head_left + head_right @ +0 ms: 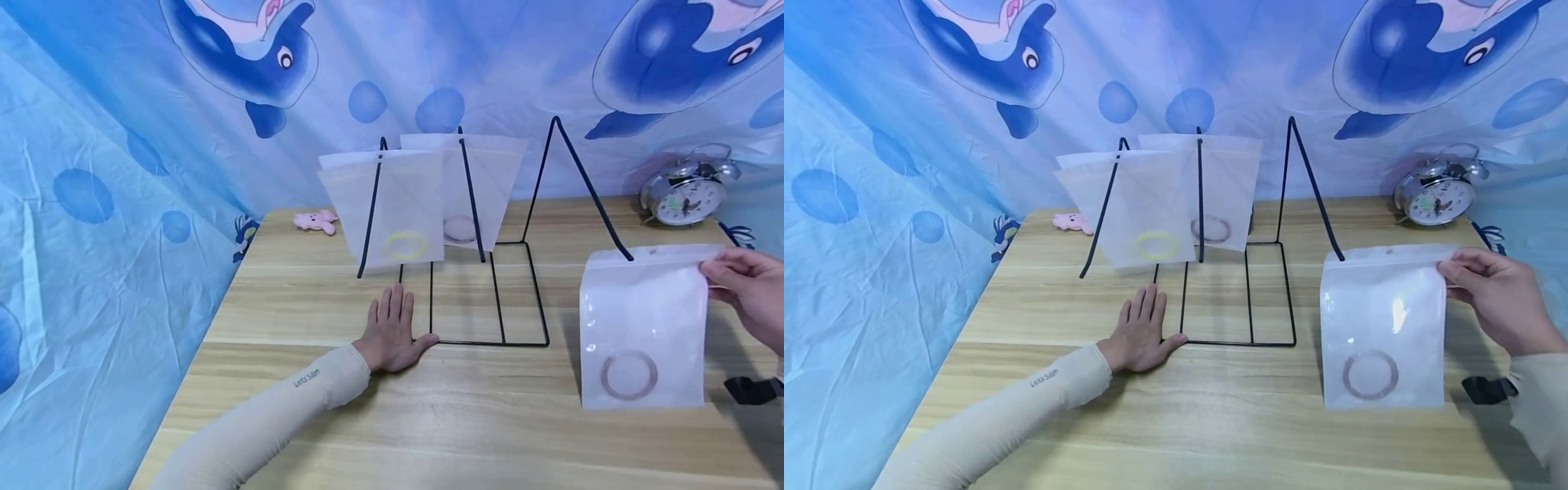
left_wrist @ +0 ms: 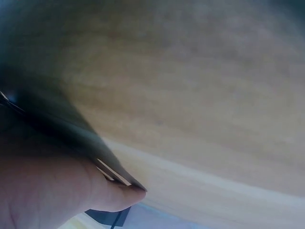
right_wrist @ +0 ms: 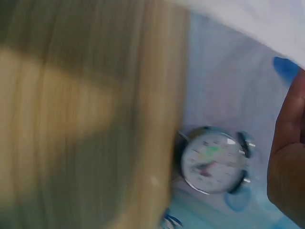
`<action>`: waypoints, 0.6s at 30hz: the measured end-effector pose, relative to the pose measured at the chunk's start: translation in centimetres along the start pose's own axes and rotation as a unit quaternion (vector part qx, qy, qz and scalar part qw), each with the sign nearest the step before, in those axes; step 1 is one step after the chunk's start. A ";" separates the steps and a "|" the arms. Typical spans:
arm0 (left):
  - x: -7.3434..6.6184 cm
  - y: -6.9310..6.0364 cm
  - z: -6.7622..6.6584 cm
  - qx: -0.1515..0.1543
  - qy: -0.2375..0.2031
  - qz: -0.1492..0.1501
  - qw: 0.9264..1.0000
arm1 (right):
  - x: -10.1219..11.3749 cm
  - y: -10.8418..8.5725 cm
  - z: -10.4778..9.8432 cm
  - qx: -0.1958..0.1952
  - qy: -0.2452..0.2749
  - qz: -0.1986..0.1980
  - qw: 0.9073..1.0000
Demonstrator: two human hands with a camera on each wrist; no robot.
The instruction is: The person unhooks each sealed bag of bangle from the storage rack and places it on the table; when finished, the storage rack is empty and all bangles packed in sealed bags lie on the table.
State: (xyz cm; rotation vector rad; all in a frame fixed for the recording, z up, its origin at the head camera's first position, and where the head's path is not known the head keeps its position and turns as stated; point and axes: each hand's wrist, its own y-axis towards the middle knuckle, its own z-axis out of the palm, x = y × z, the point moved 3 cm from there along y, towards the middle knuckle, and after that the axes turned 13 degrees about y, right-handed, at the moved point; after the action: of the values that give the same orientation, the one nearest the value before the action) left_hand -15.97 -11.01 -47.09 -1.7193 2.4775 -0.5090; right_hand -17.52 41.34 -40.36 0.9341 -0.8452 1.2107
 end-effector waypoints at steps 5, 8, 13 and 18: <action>-0.1 -0.1 -0.5 0.017 0.013 -0.002 1.000 | -1.1 2.7 0.9 -0.053 -0.165 0.084 0.981; -0.1 -0.4 -1.2 0.020 0.014 -0.002 1.000 | -2.0 4.5 0.8 -0.062 -0.209 0.131 0.967; -0.2 -0.5 -1.4 0.032 0.017 -0.006 0.999 | -3.8 7.0 0.4 -0.052 -0.225 0.187 0.955; -0.2 -0.4 -1.2 0.033 0.015 -0.008 0.999 | -5.2 8.6 0.6 -0.032 -0.272 0.207 0.939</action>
State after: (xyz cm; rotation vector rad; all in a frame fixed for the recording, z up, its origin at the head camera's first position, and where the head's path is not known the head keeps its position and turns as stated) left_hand -15.81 -10.70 -45.89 -1.7208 2.4392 -0.6169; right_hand -26.87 39.71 -43.73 1.0902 -1.5753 1.2830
